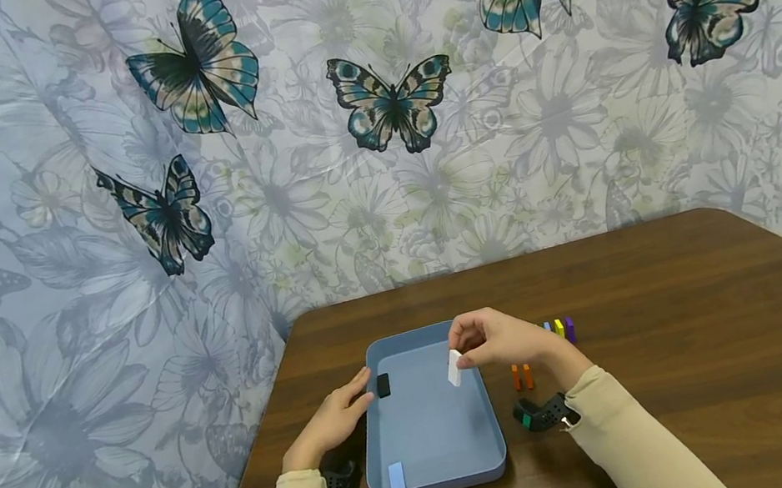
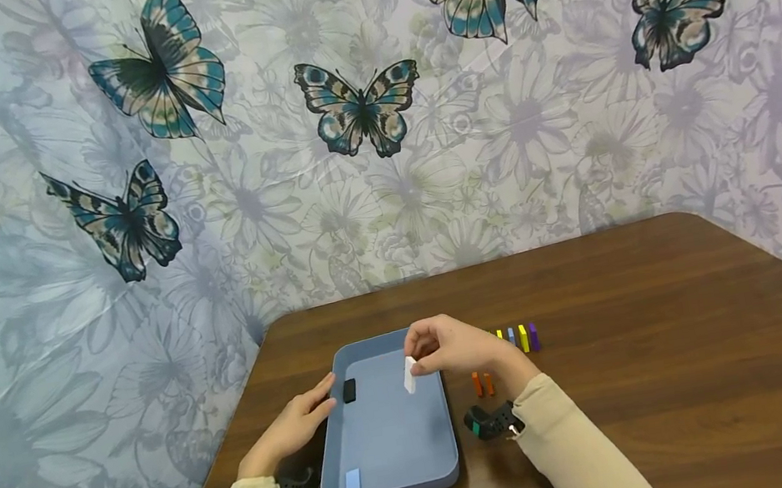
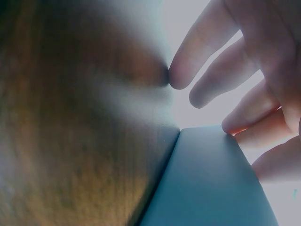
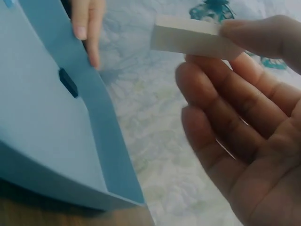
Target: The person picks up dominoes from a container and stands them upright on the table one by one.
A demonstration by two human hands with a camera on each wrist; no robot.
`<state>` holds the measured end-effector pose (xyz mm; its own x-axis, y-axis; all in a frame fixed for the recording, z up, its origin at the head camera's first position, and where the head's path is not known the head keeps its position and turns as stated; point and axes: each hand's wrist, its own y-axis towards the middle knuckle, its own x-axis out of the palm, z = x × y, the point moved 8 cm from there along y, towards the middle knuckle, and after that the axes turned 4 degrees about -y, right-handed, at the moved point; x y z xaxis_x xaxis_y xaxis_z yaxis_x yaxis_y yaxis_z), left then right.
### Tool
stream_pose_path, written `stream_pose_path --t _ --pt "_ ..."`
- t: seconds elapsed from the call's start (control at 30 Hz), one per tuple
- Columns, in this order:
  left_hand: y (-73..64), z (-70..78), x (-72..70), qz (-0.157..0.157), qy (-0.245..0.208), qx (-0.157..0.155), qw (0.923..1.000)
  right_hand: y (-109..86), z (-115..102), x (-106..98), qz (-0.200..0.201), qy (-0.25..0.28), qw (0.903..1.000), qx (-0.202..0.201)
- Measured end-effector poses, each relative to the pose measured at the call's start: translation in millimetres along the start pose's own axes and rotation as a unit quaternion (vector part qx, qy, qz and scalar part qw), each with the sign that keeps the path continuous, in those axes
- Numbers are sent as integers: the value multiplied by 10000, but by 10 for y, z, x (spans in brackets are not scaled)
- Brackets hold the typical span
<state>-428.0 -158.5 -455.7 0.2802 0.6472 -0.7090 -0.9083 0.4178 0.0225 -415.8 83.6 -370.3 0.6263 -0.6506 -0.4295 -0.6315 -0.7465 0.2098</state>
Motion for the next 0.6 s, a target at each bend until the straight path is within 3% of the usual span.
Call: stream_pose_path --t 0.1,0.27,0.33,0.6 --pt "-48 113 -16 -21 -78 -1 10000 -80 10 -77 20 5 10000 89" --pt "-58 104 -8 -45 -159 -48 9999 -182 61 -212 136 -57 9996 227" --pt "-28 19 8 -34 -106 -25 9999 -222 87 -267 169 -61 9995 247" --pt "-32 39 0 -12 -65 22 10000 -407 226 -508 410 -183 9977 501"
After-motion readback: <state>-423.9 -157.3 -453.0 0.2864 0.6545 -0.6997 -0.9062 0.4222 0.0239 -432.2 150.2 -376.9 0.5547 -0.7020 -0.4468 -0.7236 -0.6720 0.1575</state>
